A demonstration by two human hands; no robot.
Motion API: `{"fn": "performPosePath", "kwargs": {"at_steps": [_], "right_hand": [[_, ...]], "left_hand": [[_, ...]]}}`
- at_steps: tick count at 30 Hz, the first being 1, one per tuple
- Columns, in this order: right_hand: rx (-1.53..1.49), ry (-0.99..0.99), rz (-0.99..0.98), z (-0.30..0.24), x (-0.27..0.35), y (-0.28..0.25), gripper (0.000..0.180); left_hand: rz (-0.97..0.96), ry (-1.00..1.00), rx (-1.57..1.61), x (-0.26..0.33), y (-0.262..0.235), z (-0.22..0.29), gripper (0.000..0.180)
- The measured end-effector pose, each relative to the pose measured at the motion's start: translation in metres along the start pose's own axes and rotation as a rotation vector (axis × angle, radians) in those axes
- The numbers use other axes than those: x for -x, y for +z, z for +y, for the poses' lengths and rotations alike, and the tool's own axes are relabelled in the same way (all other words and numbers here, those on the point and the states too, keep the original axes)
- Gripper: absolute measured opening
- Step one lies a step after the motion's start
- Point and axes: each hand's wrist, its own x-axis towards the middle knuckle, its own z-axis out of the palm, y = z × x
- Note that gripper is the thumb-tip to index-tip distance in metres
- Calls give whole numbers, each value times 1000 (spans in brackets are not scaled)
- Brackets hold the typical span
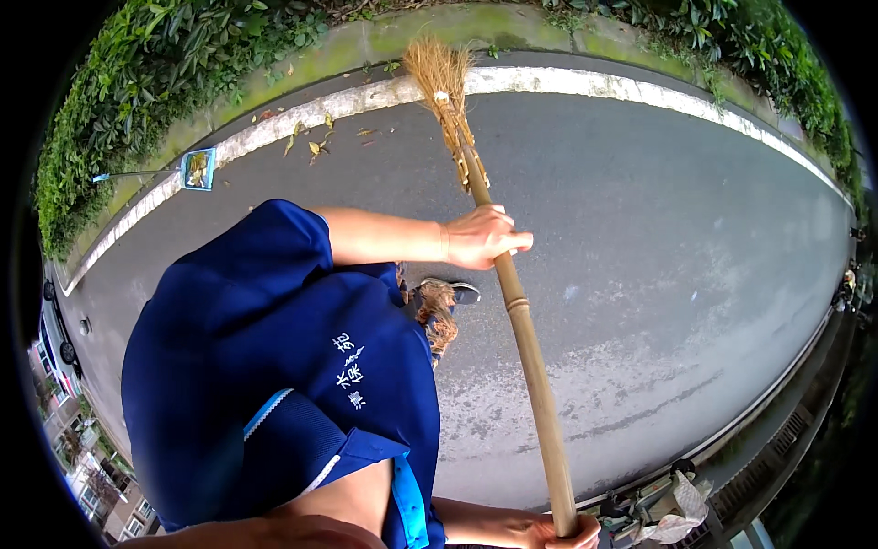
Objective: The person sweeps leaves and debris from an outdoor asphalt path using a long-handled broom and a dustpan.
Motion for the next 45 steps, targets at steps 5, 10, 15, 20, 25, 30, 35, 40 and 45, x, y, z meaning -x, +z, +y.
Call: {"fn": "performPosePath", "kwargs": {"at_steps": [5, 10, 15, 20, 25, 30, 35, 40, 45], "right_hand": [[299, 159, 106, 83, 77, 13, 9], [235, 346, 166, 124, 134, 11, 0], [-153, 393, 118, 94, 164, -10, 9], [-221, 226, -52, 36, 183, 24, 11], [55, 219, -55, 72, 240, 101, 4], [281, 313, -117, 145, 287, 163, 9], [-89, 426, -22, 122, 267, 148, 18], [-92, 253, 48, 50, 271, 208, 12], [107, 137, -92, 32, 317, 269, 10]], "left_hand": [[-99, -157, -27, 94, -4, -110, 29], [-245, -387, -45, 223, -12, -119, 27], [-227, -488, -171, 285, -51, -50, 32], [-119, -288, -298, 277, -79, -26, 25], [8, -330, -394, 294, -132, -78, 26], [-1, -492, -325, 363, -146, -153, 20], [4, -408, -224, 417, -148, -106, 25], [-12, -198, -12, 425, -161, -53, 21], [53, -100, -13, 397, -162, -64, 16]]}}
